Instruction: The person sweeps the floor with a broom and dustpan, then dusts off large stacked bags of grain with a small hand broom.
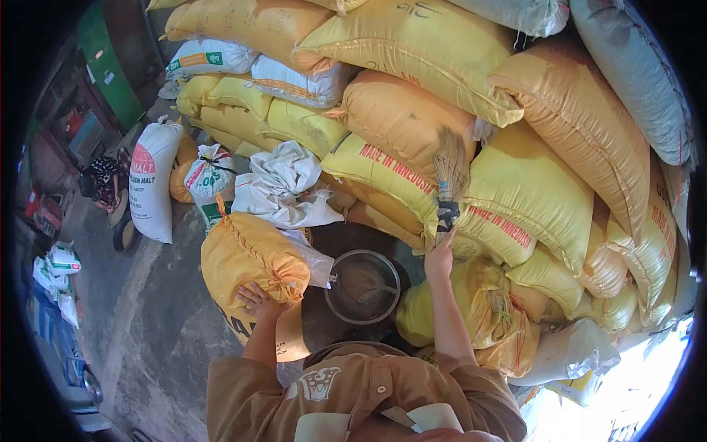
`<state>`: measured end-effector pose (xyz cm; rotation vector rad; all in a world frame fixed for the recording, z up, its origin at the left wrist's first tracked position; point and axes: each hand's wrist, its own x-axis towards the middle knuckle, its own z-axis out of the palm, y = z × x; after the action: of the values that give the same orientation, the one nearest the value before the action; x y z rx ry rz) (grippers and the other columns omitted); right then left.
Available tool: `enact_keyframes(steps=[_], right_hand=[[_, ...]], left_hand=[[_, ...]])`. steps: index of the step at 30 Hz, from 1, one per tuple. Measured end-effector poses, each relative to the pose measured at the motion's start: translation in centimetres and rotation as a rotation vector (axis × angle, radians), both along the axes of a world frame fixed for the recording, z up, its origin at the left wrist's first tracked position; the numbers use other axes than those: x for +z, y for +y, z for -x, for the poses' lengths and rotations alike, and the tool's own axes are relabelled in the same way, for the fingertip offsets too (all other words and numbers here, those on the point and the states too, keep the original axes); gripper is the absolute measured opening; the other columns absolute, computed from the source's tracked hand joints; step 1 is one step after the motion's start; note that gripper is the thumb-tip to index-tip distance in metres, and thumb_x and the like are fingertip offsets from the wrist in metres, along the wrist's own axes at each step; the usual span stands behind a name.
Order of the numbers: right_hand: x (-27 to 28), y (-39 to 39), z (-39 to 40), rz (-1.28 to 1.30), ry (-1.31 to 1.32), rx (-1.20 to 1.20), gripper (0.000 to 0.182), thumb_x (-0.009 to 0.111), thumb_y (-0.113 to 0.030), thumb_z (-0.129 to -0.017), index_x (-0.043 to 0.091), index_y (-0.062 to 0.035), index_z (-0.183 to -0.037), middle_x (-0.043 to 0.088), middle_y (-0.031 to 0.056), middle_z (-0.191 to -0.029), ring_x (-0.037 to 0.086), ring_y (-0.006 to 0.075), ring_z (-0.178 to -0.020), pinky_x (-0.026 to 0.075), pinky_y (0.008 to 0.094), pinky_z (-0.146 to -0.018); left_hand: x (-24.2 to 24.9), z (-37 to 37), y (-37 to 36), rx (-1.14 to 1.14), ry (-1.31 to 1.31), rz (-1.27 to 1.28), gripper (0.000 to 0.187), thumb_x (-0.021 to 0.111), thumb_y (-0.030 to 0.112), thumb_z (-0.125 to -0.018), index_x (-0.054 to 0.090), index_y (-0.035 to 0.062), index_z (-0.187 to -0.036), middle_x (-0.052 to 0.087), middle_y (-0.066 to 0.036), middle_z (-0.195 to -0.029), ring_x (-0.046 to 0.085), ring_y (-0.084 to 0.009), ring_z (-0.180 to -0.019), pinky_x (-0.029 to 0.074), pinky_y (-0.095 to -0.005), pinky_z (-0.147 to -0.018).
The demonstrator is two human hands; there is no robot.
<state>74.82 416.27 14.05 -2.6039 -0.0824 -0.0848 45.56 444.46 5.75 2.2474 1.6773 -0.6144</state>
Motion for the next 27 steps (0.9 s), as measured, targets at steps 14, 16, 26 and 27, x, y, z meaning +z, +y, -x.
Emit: enact_keyframes(steps=[14,16,26,27], right_hand=[[1.2,-7.1,5.5,0.28,0.34,0.321,0.065,0.047,-0.03,-0.082,0.014,-0.0108,-0.135,0.057,0.0275,-0.085,0.057,0.041,-0.075,0.046,0.0472,-0.065],[2.8,-7.4,5.6,0.175,0.277,0.202,0.063,0.047,-0.032,-0.083,0.018,-0.0097,-0.133,0.06,0.0226,-0.077,0.058,0.0386,-0.072,0.046,0.0464,-0.064],[-6.2,-6.9,3.7,0.261,0.405,0.236,0.063,0.046,-0.035,-0.083,0.017,-0.0105,-0.134,0.059,0.0233,-0.084,0.057,0.0392,-0.076,0.045,0.0466,-0.067],[-6.3,-7.0,4.7,0.202,0.41,0.218,0.063,0.045,-0.035,-0.083,0.017,-0.0105,-0.134,0.059,0.0233,-0.085,0.057,0.0387,-0.078,0.045,0.0465,-0.067]], left_hand=[[0.0,-1.1,-0.1,0.057,0.068,0.008,0.133,0.071,0.058,-0.051,-0.023,0.007,-0.13,-0.028,-0.024,-0.133,-0.02,-0.0374,-0.126,0.011,-0.056,-0.1],[-0.4,-1.4,0.1,0.053,0.059,0.003,0.134,0.071,0.058,-0.051,-0.024,0.007,-0.13,-0.029,-0.024,-0.133,-0.02,-0.0377,-0.126,0.011,-0.056,-0.1],[-0.3,-1.6,0.0,0.045,0.101,0.019,0.134,0.072,0.056,-0.052,-0.026,0.0069,-0.128,-0.03,-0.027,-0.131,-0.022,-0.0417,-0.124,0.01,-0.0571,-0.099],[-0.5,-1.5,0.1,0.039,0.103,0.013,0.134,0.072,0.056,-0.052,-0.026,0.0069,-0.128,-0.03,-0.027,-0.131,-0.022,-0.0417,-0.124,0.01,-0.0571,-0.099]])
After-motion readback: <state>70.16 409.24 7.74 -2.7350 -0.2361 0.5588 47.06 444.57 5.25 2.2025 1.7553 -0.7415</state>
